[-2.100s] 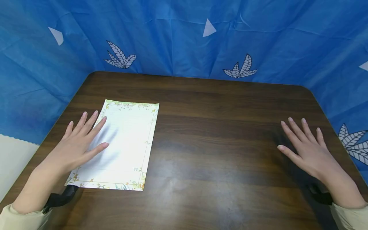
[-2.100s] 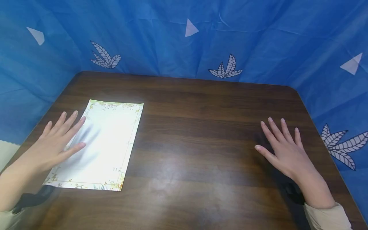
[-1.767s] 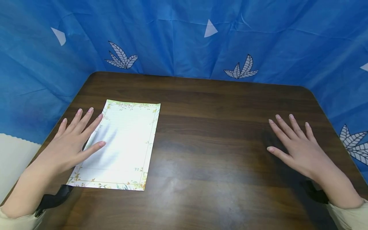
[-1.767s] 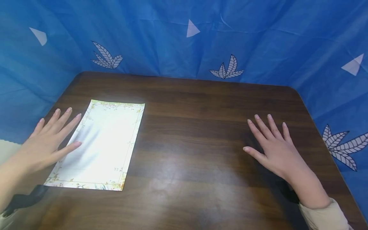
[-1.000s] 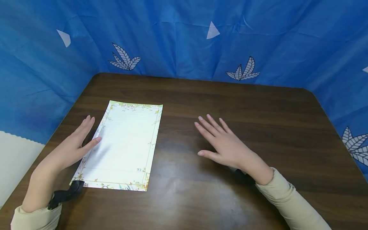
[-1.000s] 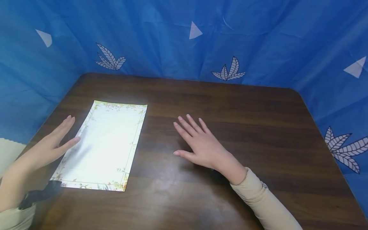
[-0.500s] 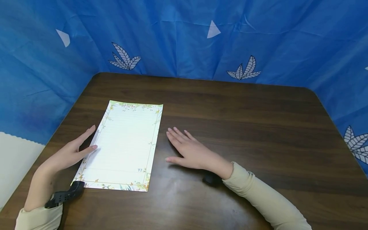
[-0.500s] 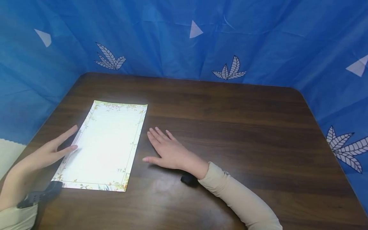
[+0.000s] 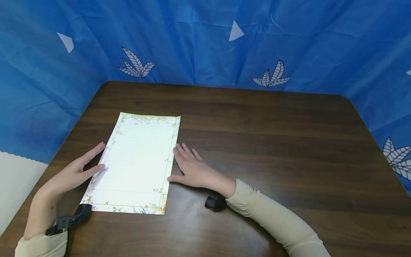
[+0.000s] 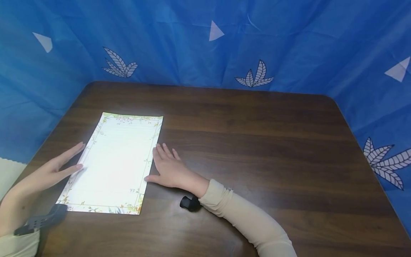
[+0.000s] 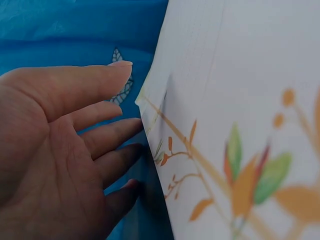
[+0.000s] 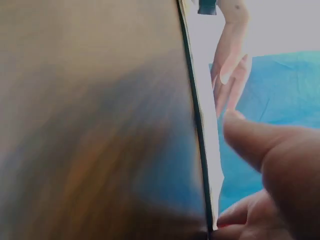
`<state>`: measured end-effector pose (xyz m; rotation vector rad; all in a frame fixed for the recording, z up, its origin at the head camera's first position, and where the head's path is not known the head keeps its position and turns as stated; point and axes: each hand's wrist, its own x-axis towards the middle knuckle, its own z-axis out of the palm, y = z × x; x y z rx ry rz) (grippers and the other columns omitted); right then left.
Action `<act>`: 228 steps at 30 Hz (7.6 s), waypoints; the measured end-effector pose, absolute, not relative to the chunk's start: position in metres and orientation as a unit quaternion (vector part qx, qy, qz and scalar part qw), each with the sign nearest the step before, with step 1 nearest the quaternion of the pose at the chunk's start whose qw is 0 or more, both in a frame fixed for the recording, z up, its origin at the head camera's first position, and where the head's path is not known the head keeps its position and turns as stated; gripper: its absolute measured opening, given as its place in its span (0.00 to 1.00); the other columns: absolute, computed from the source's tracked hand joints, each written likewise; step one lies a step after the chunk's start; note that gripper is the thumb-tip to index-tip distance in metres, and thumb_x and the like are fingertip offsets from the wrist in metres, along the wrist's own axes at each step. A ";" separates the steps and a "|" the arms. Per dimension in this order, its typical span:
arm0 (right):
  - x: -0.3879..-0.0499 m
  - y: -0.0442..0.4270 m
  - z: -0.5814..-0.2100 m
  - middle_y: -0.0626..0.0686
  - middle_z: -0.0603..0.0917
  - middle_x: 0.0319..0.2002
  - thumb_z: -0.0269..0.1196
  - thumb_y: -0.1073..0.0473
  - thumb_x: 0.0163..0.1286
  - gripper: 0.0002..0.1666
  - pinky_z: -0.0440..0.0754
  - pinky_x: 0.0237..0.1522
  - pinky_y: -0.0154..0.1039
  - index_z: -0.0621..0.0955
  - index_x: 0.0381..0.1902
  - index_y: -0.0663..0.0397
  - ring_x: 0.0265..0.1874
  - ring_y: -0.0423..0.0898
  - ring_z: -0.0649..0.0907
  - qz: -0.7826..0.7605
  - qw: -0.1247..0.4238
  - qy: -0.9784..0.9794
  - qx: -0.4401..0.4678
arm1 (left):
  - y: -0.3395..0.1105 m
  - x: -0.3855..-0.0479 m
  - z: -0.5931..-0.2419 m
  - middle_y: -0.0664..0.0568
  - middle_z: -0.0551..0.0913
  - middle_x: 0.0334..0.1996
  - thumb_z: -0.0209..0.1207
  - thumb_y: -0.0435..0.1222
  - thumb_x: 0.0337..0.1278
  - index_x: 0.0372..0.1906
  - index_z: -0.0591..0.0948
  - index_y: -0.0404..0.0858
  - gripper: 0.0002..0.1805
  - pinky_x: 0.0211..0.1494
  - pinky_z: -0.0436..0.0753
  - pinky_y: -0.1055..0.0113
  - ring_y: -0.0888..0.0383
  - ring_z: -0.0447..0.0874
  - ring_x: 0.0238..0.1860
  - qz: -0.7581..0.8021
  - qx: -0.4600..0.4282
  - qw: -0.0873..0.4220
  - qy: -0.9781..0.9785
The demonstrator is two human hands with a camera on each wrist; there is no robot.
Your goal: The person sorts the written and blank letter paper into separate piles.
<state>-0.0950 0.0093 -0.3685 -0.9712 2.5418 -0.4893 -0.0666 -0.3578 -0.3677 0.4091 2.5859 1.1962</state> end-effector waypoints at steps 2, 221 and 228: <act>-0.095 0.006 -0.371 0.54 0.38 0.73 0.51 0.32 0.65 0.54 0.36 0.67 0.45 0.44 0.73 0.58 0.69 0.46 0.35 -0.160 0.179 0.907 -0.346 | -0.358 -0.066 -0.368 0.36 0.42 0.71 0.53 0.32 0.65 0.74 0.43 0.39 0.40 0.68 0.45 0.62 0.54 0.34 0.71 0.410 0.144 0.130 0.891; -0.114 0.020 -0.345 0.54 0.47 0.73 0.55 0.40 0.68 0.47 0.47 0.67 0.43 0.49 0.74 0.54 0.70 0.46 0.47 -0.236 0.220 0.856 -0.405 | -0.361 -0.057 -0.370 0.40 0.49 0.71 0.56 0.30 0.63 0.74 0.44 0.41 0.43 0.52 0.61 0.86 0.69 0.45 0.69 0.466 0.121 0.105 0.870; -0.107 0.015 -0.357 0.55 0.48 0.72 0.52 0.40 0.69 0.43 0.46 0.67 0.43 0.54 0.72 0.57 0.70 0.44 0.47 -0.191 0.214 0.864 -0.415 | -0.358 -0.055 -0.372 0.38 0.48 0.71 0.55 0.33 0.64 0.74 0.41 0.41 0.43 0.50 0.59 0.88 0.71 0.41 0.68 0.450 0.124 0.116 0.877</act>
